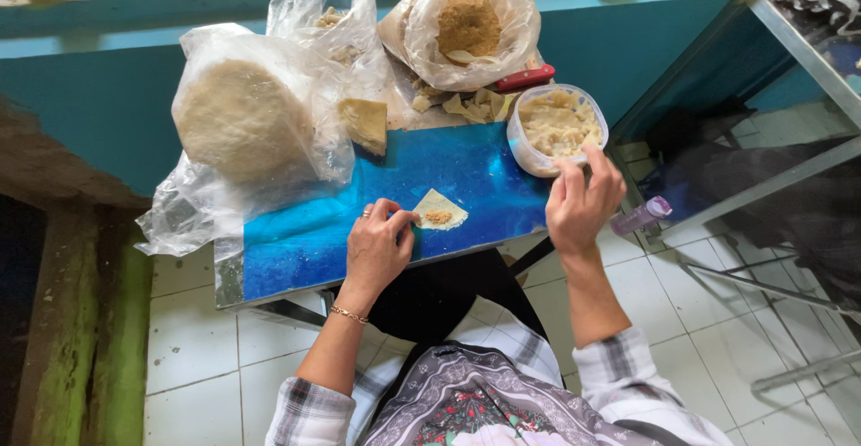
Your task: The person sits at a small table and folds triangular pastry wrappers one at a time, spooning filling from a plastic container onto each wrapper, folding the dough over the filling and pressing the edges closed, then setting the folded pastry on the table. The person reaches into a bag of brown filling material between folds.
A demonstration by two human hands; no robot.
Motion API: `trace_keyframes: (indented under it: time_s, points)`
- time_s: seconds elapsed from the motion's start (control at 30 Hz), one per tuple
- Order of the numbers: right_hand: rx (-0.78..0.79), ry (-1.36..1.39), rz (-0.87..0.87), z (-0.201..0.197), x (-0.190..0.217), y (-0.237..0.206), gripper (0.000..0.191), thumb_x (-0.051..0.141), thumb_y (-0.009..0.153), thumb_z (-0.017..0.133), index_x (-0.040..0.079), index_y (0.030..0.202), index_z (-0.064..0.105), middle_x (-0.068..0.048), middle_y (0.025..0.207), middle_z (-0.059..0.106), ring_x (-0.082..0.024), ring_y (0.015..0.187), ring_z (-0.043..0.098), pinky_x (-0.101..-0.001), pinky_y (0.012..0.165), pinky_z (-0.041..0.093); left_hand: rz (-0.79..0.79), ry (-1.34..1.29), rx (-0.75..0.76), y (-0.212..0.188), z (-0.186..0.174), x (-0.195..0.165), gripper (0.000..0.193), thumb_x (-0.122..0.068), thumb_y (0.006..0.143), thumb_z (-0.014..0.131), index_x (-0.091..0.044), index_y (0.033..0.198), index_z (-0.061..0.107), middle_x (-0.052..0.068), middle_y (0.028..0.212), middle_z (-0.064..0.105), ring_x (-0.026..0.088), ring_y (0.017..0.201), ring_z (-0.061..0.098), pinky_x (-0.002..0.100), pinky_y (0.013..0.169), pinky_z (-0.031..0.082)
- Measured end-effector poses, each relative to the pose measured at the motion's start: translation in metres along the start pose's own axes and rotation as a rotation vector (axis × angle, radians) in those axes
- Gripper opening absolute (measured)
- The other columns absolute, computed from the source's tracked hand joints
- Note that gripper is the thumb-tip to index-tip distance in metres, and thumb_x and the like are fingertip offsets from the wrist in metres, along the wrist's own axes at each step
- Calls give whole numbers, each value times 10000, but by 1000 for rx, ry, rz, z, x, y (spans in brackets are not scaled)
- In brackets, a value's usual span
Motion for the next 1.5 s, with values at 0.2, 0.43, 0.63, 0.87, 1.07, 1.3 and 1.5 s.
trace_keyframes:
  time_s: [0.2,0.43,0.63,0.87,1.07,1.3,1.5]
  points:
    - [495,348,62,25,70,-24,248,324,820,842,161,990,763,-34,1009,663,-255,967,619,-419,796,454,-169,37,-70,0,6,4,158,-187,864,753,-62,940,693,130,954,630,333,898,637,449,758,520]
    - [561,440,147,30,94,-28,184,269,818,808,130,883,706,-40,938,636,-252,914,646,-408,756,507,-187,99,-71,10,10,6,166,-197,853,756,-87,961,695,120,956,632,329,913,647,451,726,522]
    - [631,516,300,37,96,-30,126,194,869,772,110,908,688,-38,921,669,-212,718,654,-372,650,521,-201,83,-46,11,14,10,139,-176,859,750,-91,946,683,115,938,647,324,894,652,448,736,526]
    - [655,611,388,33,94,-31,299,139,821,784,101,1081,640,-10,897,724,-166,627,640,-336,601,530,-208,-80,-81,7,10,9,151,-115,850,758,-66,960,668,79,894,729,283,819,673,419,726,536]
    - [650,667,483,44,91,-34,304,121,838,781,137,1126,686,-15,835,742,-142,667,686,-303,631,549,-289,-196,-65,2,11,10,176,-130,861,771,-68,996,676,57,850,742,220,786,710,365,729,561]
    - [607,863,516,49,93,-34,226,61,890,752,99,1102,684,-55,1016,732,-148,895,779,-288,770,611,-137,-285,-23,1,10,4,206,-77,860,757,-46,1039,661,79,929,748,229,860,742,360,783,573]
    - [592,1061,441,36,93,-45,307,-62,858,727,20,1143,650,-131,1212,676,-220,1078,749,-317,905,607,-56,-293,3,-5,7,1,259,-68,855,771,-43,1087,658,111,1000,730,255,907,730,373,812,569]
Point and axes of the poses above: each hand's wrist, its own y-axis towards the middle knuckle, its own z-axis out of the palm, x = y × z, the point moved 5 cm from there along y, towards the middle knuckle
